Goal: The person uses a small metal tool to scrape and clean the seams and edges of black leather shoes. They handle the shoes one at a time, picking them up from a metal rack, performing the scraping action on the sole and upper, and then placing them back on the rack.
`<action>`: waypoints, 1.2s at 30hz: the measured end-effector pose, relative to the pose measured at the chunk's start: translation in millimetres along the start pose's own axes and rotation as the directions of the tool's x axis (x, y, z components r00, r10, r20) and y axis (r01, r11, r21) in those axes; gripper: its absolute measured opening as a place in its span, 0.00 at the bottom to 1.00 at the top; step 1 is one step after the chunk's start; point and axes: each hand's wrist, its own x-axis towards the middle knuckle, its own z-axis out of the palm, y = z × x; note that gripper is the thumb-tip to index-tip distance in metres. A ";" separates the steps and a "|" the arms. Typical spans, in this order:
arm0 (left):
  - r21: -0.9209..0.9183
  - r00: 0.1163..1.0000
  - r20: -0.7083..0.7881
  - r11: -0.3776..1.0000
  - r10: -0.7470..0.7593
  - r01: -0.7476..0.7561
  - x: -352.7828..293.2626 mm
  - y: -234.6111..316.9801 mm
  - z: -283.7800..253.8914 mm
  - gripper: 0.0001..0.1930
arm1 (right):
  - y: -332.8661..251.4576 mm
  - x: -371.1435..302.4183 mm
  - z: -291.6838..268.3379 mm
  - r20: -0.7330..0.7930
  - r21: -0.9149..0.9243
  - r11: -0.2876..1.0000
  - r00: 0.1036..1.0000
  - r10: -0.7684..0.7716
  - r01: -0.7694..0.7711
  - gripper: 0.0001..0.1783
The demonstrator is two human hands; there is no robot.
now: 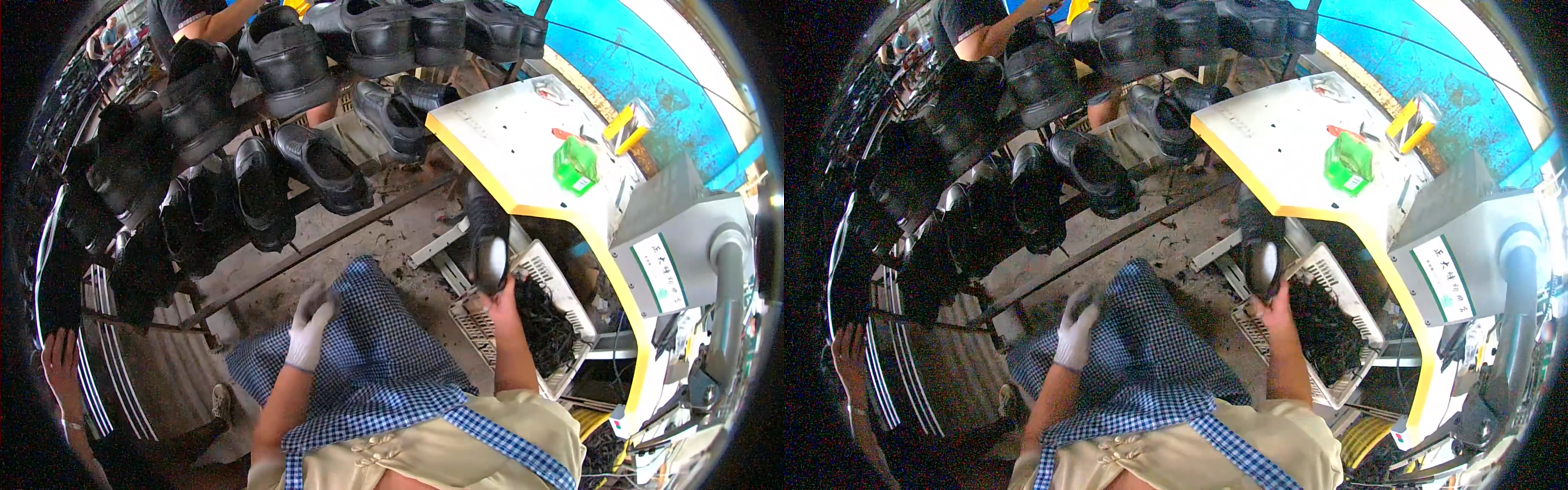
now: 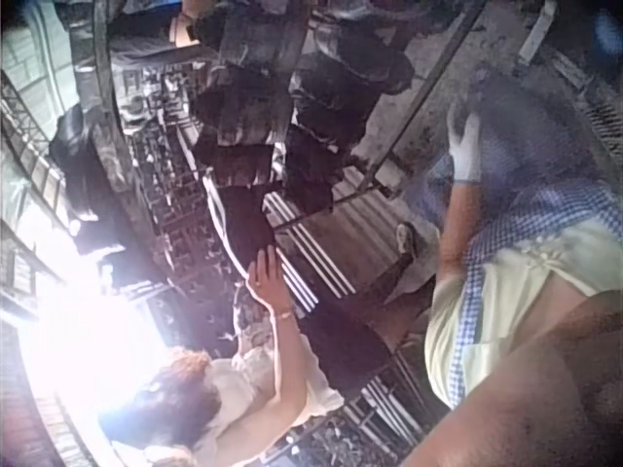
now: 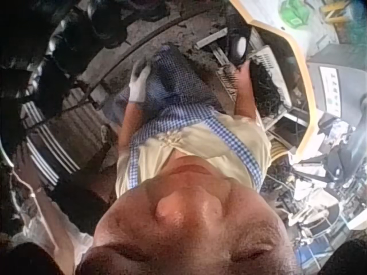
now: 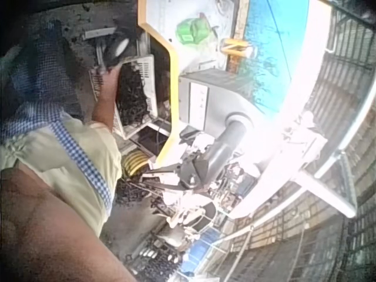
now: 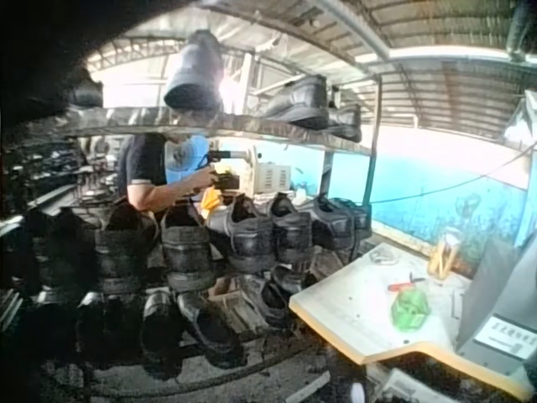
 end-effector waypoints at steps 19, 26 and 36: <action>-0.218 0.914 -0.334 0.962 -0.231 0.163 -40.2 -57.9 -59.8 0.16 | -72.1 149.1 39.3 0.225 -0.180 0.983 0.974 -0.005 0.047 0.36; -0.068 0.894 -0.393 0.976 -0.215 0.205 -40.1 -40.3 -42.0 0.18 | -102.7 259.7 49.7 0.367 -0.063 0.995 0.929 -0.052 0.080 0.32; -0.032 0.898 -0.388 0.977 -0.207 0.211 -34.1 -61.8 -47.5 0.19 | -91.6 314.8 93.5 0.214 -0.091 0.971 0.956 -0.200 0.223 0.32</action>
